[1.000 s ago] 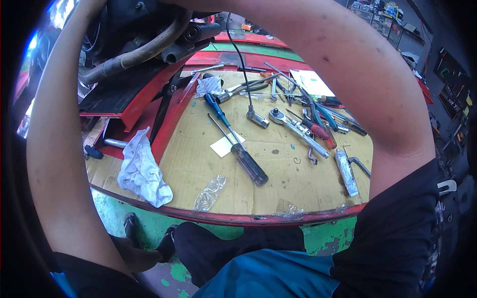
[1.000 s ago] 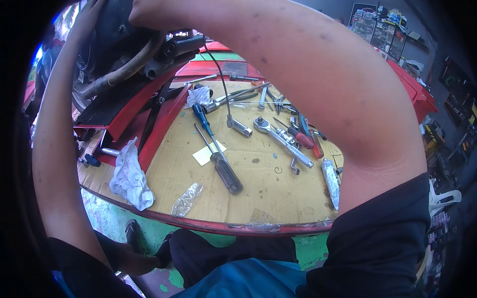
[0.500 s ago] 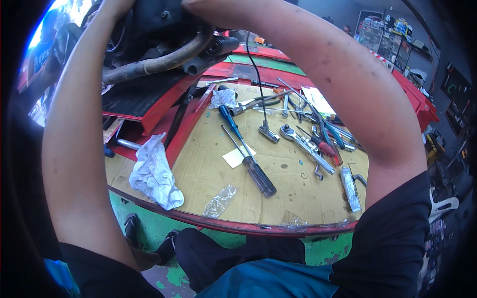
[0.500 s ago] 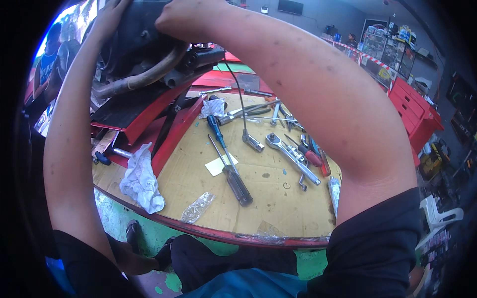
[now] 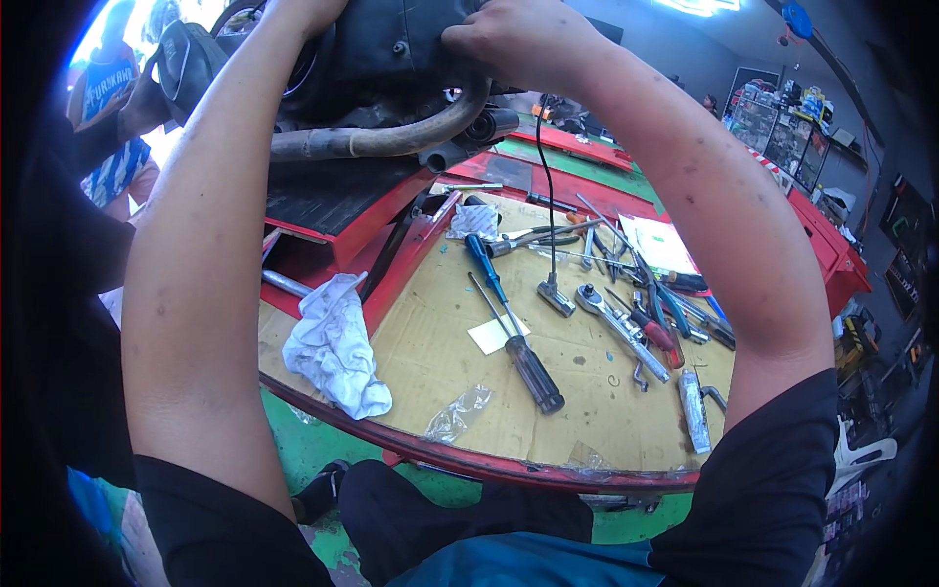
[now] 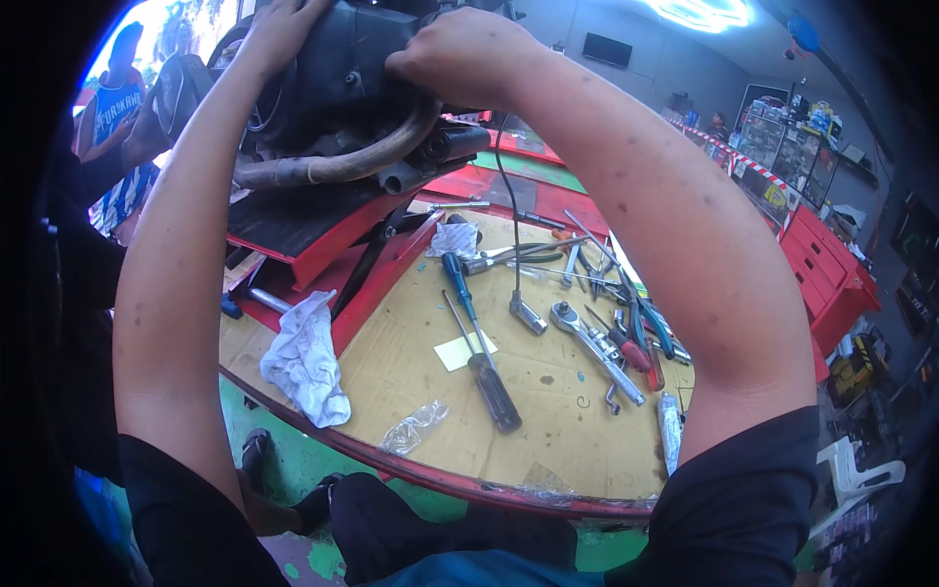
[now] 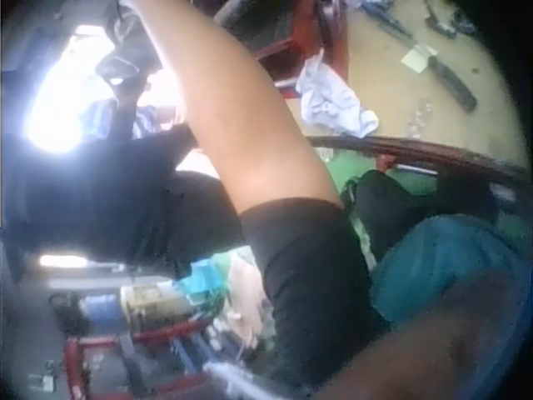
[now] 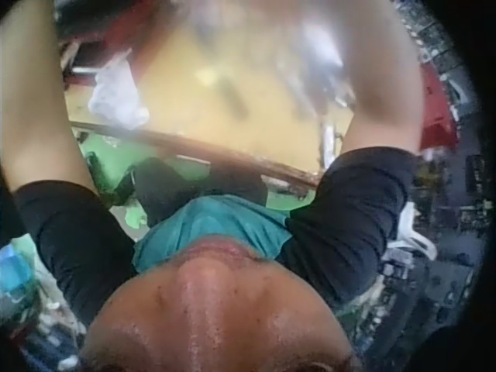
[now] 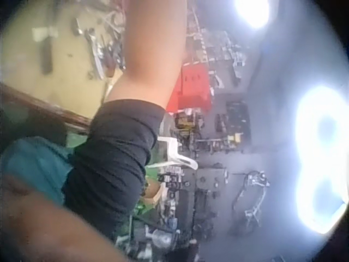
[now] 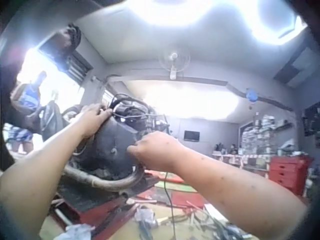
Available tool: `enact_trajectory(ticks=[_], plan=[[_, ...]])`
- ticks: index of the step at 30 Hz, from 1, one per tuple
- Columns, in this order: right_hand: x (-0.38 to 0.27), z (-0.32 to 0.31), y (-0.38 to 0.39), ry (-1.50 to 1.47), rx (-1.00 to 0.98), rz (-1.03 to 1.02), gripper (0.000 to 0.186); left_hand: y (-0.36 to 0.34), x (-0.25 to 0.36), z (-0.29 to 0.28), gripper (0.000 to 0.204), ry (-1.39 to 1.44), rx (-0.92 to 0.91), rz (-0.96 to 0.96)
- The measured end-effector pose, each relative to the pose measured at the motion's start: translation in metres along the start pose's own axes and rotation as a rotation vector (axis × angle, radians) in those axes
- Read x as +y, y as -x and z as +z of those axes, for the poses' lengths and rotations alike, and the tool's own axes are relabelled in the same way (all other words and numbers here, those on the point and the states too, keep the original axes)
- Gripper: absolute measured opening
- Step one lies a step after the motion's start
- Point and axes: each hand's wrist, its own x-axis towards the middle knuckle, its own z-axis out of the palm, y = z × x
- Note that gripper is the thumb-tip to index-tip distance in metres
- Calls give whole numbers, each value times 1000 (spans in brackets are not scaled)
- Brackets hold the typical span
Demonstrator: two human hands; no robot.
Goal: The person uses a socket wrench to tighten bolts on a motorcycle engine block mounted on a red workbench. A coworker assists by holding the engine steady and using a power tool on the front wheel area. The person switches between different wrenches to adjust various fasteners on the engine casing.
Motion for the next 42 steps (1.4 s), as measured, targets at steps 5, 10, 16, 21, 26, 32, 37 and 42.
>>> enact_trajectory(ticks=[5,10,16,21,26,32,37,42], plan=[[10,0,10,-101,77,-73,18,2,6,-1,63,43,-5,-33],[9,-4,-1,-92,-34,-49,15,2,1,-4,63,10,15,-38],[15,-8,1,-209,-46,-76,10,0,1,0,65,11,-4,-24],[17,-10,-2,-171,-136,-111,11,-1,-1,1,66,8,8,-3],[8,-13,-5,-156,-142,6,13,2,4,-4,66,16,-15,0],[14,-19,-6,-147,-186,-93,15,0,0,-1,65,-29,-3,-1],[11,-9,-2,-158,-132,-26,15,3,6,-6,66,0,-38,-12],[17,-11,-4,-153,-193,-133,15,3,0,-3,66,-15,-16,-10]])
